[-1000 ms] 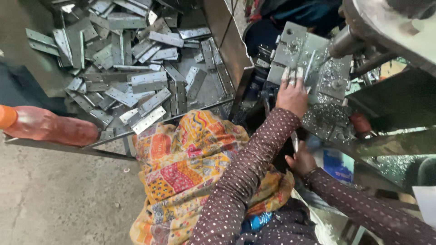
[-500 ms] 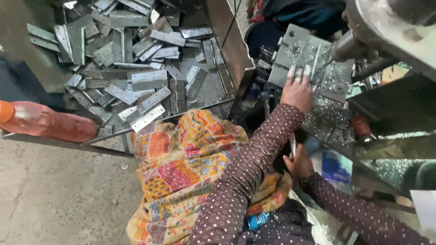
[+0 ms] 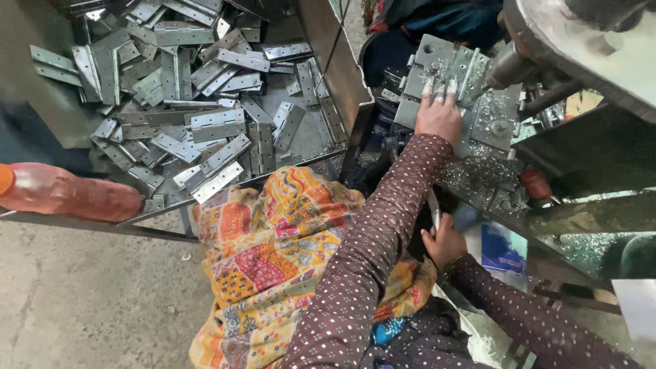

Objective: The person repeatedly picks up metal hinge plates from a bin, places them into a punching machine, and operates the lever to process them. The person then removes the processed plates and returns them to the bin.

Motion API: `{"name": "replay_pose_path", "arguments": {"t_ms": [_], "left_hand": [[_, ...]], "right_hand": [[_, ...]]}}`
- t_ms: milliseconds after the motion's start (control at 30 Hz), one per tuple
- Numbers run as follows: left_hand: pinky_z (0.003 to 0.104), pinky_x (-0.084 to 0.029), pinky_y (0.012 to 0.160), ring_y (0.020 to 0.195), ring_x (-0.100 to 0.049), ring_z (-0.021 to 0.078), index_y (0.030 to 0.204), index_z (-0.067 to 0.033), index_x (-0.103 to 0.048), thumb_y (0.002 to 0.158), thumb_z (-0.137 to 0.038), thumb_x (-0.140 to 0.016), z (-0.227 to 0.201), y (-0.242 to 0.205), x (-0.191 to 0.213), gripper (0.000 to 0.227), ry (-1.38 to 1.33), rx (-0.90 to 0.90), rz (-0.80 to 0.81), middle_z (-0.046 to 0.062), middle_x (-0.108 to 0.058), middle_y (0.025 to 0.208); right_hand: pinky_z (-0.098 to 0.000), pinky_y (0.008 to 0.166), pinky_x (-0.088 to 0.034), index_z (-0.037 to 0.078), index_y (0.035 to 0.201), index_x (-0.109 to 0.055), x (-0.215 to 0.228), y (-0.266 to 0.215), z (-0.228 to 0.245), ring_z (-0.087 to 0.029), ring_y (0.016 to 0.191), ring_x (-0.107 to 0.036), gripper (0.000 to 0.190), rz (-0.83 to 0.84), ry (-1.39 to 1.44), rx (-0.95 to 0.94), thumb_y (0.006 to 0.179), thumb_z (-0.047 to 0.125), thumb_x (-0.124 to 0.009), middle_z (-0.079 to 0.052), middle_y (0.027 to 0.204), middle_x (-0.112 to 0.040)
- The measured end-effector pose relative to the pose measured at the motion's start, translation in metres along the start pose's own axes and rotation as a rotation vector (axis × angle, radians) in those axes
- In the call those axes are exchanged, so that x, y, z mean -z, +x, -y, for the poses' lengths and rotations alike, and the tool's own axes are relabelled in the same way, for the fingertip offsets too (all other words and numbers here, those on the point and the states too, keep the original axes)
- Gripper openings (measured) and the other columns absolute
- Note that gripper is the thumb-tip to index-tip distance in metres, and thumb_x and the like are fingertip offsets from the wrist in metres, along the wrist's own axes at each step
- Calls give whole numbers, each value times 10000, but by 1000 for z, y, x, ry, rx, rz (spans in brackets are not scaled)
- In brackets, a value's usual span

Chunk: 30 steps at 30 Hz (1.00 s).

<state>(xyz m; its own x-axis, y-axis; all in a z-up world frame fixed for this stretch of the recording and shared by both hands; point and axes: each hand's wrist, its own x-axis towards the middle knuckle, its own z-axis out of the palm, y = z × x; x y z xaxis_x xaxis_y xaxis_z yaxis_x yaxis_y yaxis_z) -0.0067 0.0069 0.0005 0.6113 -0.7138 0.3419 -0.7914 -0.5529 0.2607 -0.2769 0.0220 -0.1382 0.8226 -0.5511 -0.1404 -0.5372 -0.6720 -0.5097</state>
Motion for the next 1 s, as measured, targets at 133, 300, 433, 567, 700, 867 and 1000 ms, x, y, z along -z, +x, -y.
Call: {"name": "replay_pose_path", "arguments": {"t_ms": [133,300,433,567,700,867,1000], "left_hand": [[511,-224,1271,1337,-530,260,1116,-68,-766,950,-230,-556,-9,-16,21,312,-38,-17,89,156,-577,1445],[490,-302,1199,1283,-562,210,1056,-136,-749,889,-331,-593,35,-65,62,301,-157,-147,79,50,-614,1328],[441,-395,1221,1255,-605,188,1218,-119,-659,942,-385,-620,99,-137,58,386,-273,-57,-395,23,-625,1331],[470,-412,1166,1242,-624,211,1230,-166,-659,981,-380,-585,209,-180,45,337,7,411,-428,33,-605,1334],[573,-326,1154,1347,-495,301,1367,-169,-599,964,-277,-525,322,-210,42,424,216,785,-234,115,-570,1386],[606,-344,1106,1290,-533,301,1138,-149,-712,946,-237,-530,386,-239,31,279,237,895,-250,96,-633,1282],[537,-442,974,1088,-602,308,1061,-130,-719,929,-201,-587,390,-243,32,199,272,811,-319,99,-650,1034]], "right_hand": [[-506,611,-527,-34,1258,-448,-16,-19,-43,-381,700,-680,689,-10,-148,19,845,440,-731,-166,850,-698],[-471,566,-515,20,1357,-466,67,42,-18,-327,564,-648,809,220,-126,-199,774,478,-792,-232,742,-697],[-389,485,-505,-96,1109,-520,117,77,13,-220,543,-597,601,438,72,-230,891,412,-757,-145,744,-612],[-388,468,-508,-41,1004,-515,131,69,27,-220,511,-621,478,414,58,-205,875,357,-744,-125,724,-623],[-399,454,-482,-73,932,-561,129,77,31,-240,483,-586,446,443,64,-160,899,334,-739,-147,668,-594],[-391,434,-439,-68,955,-559,132,56,25,-217,466,-542,447,461,82,-171,873,331,-742,-125,663,-596],[-375,428,-481,-37,1132,-477,132,48,39,-191,494,-577,548,336,-10,-194,853,327,-777,-117,738,-620]]}}
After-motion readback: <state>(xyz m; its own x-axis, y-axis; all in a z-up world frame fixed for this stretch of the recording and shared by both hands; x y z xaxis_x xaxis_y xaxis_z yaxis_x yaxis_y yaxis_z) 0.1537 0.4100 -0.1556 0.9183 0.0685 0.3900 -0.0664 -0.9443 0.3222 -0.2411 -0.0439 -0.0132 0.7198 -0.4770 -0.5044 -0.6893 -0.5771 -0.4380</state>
